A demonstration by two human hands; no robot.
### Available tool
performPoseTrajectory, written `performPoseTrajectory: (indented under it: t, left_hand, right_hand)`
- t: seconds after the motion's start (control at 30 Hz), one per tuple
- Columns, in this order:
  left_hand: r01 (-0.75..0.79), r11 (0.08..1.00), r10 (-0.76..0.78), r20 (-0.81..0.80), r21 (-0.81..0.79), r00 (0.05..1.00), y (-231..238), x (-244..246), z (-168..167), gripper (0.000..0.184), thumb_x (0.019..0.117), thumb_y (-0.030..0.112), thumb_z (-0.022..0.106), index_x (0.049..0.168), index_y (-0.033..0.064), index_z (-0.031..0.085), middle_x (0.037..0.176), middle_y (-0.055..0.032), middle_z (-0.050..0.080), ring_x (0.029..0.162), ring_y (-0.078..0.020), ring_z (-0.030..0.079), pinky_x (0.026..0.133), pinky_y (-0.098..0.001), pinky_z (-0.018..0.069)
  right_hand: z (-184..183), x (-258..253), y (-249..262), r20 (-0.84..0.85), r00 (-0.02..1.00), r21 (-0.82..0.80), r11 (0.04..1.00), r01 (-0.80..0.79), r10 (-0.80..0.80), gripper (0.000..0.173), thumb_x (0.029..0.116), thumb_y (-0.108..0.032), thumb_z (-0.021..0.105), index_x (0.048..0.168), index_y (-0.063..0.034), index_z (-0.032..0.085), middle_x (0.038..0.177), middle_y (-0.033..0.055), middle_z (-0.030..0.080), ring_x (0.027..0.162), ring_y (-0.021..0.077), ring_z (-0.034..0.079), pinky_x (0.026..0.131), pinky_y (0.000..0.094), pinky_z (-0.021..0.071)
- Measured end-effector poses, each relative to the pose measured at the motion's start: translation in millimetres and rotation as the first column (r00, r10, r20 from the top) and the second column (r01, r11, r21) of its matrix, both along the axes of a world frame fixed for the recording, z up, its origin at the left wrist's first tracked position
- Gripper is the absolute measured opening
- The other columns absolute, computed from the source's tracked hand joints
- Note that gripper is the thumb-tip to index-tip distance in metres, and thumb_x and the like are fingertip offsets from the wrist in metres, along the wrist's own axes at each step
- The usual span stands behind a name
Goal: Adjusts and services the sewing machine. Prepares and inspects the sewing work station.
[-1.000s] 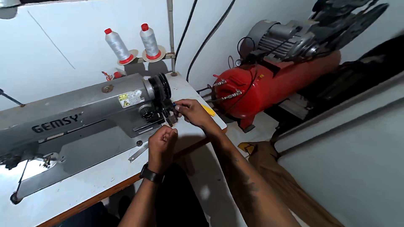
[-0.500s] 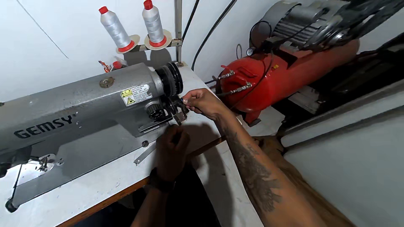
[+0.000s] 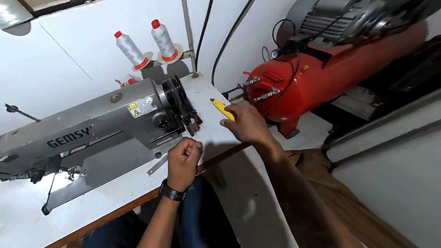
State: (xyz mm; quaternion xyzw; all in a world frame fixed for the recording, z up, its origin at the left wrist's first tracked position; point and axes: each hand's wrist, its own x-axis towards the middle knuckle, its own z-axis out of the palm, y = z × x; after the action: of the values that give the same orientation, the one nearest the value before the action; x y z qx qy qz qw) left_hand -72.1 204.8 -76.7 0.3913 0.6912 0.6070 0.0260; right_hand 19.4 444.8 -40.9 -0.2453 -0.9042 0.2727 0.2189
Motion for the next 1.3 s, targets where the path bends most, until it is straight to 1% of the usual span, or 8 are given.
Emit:
performPoseTrajectory:
  t: [0.1, 0.27, 0.5, 0.63, 0.7, 0.83, 1.03, 1.3]
  left_hand:
    - [-0.021, 1.000, 0.021, -0.018, -0.016, 1.000, -1, -2, 0, 0.018, 0.0990, 0.023, 0.065, 0.084, 0.0141, 0.067, 0.061, 0.0015, 0.053, 0.048, -0.0126, 0.048, 0.043, -0.0284, 0.0434]
    - [-0.006, 1.000, 0.006, 0.008, 0.008, 1.000, -5, -5, -2, 0.021, 0.1002, 0.026, 0.064, 0.082, 0.0146, 0.065, 0.061, 0.0016, 0.052, 0.048, -0.0124, 0.047, 0.044, -0.0295, 0.0426]
    - [-0.016, 0.996, 0.017, -0.014, 0.092, 1.000, -8, -6, 2, 0.019, 0.1009, 0.025, 0.063, 0.086, 0.0130, 0.066, 0.065, 0.0010, 0.055, 0.052, -0.0124, 0.050, 0.047, -0.0297, 0.0460]
    - [0.011, 0.999, -0.006, -0.108, 0.040, 0.994, 6, -5, 16, 0.020, 0.1005, 0.030, 0.063, 0.088, 0.0170, 0.072, 0.121, -0.0001, 0.059, 0.109, -0.0166, 0.058, 0.087, -0.0357, 0.0556]
    - [0.101, 0.995, -0.100, -0.047, 0.022, 0.994, 17, -3, 24, 0.023, 0.1034, 0.027, 0.056, 0.087, 0.0146, 0.067, 0.145, -0.0006, 0.052, 0.118, -0.0168, 0.059, 0.089, -0.0365, 0.0579]
    - [0.061, 0.984, -0.110, 0.305, 0.166, 0.946, 34, 4, 15, 0.027, 0.1052, 0.030, 0.044, 0.087, 0.0134, 0.054, 0.070, -0.0046, 0.050, 0.056, -0.0173, 0.046, 0.049, -0.0331, 0.0393]
    - [-0.040, 0.947, -0.143, 0.531, 0.318, 0.836, 9, 5, 3, 0.019, 0.0968, 0.019, 0.052, 0.079, 0.0139, 0.050, 0.065, -0.0013, 0.045, 0.054, -0.0123, 0.043, 0.050, -0.0282, 0.0366]
    - [0.041, 0.914, -0.262, 0.509, 0.404, 0.820, 18, 8, 18, 0.018, 0.1017, 0.021, 0.049, 0.085, 0.0155, 0.049, 0.063, -0.0001, 0.040, 0.051, -0.0111, 0.038, 0.049, -0.0264, 0.0350]
  right_hand:
    - [-3, -16, 9, 0.149, 0.987, 0.088, 0.995, 0.043, -0.056, 0.042, 0.0852, -0.029, 0.081, 0.125, -0.0206, 0.070, 0.112, 0.0116, 0.065, 0.099, 0.0331, 0.066, 0.079, 0.0583, 0.0577]
    - [16, -10, 6, 0.188, 0.982, 0.024, 1.000, -0.006, 0.001, 0.019, 0.0929, -0.037, 0.065, 0.094, -0.0180, 0.070, 0.089, 0.0059, 0.066, 0.083, 0.0267, 0.065, 0.069, 0.0558, 0.0540]
    - [-1, 18, -20, -0.063, 0.995, -0.223, 0.971, -0.088, 0.075, 0.020, 0.0997, -0.031, 0.058, 0.117, -0.0260, 0.067, 0.108, 0.0004, 0.062, 0.087, 0.0176, 0.063, 0.068, 0.0464, 0.0555]
    - [2, 27, -24, 0.158, 0.985, -0.043, 0.997, -0.067, 0.073, 0.035, 0.0933, -0.026, 0.067, 0.128, -0.0227, 0.068, 0.111, 0.0083, 0.061, 0.087, 0.0257, 0.064, 0.069, 0.0538, 0.0570]
    - [7, 29, -28, 0.283, 0.958, -0.031, 0.999, -0.025, 0.033, 0.028, 0.0902, -0.031, 0.071, 0.117, -0.0228, 0.070, 0.110, 0.0093, 0.061, 0.086, 0.0280, 0.064, 0.067, 0.0556, 0.0560]
    - [7, 33, -28, 0.303, 0.953, -0.094, 0.995, 0.044, -0.013, 0.024, 0.0899, -0.038, 0.068, 0.107, -0.0218, 0.064, 0.096, 0.0058, 0.063, 0.083, 0.0273, 0.064, 0.066, 0.0561, 0.0534]
    - [-1, 43, -36, 0.058, 0.996, -0.302, 0.952, -0.049, 0.069, 0.040, 0.0899, -0.029, 0.068, 0.129, -0.0305, 0.061, 0.082, 0.0005, 0.067, 0.063, 0.0195, 0.063, 0.053, 0.0481, 0.0531]
    - [-9, -6, -55, -0.035, 0.995, 0.040, 0.995, -0.095, 0.096, 0.039, 0.1026, -0.034, 0.059, 0.141, -0.0290, 0.059, 0.116, 0.0015, 0.071, 0.093, 0.0236, 0.071, 0.075, 0.0570, 0.0587]
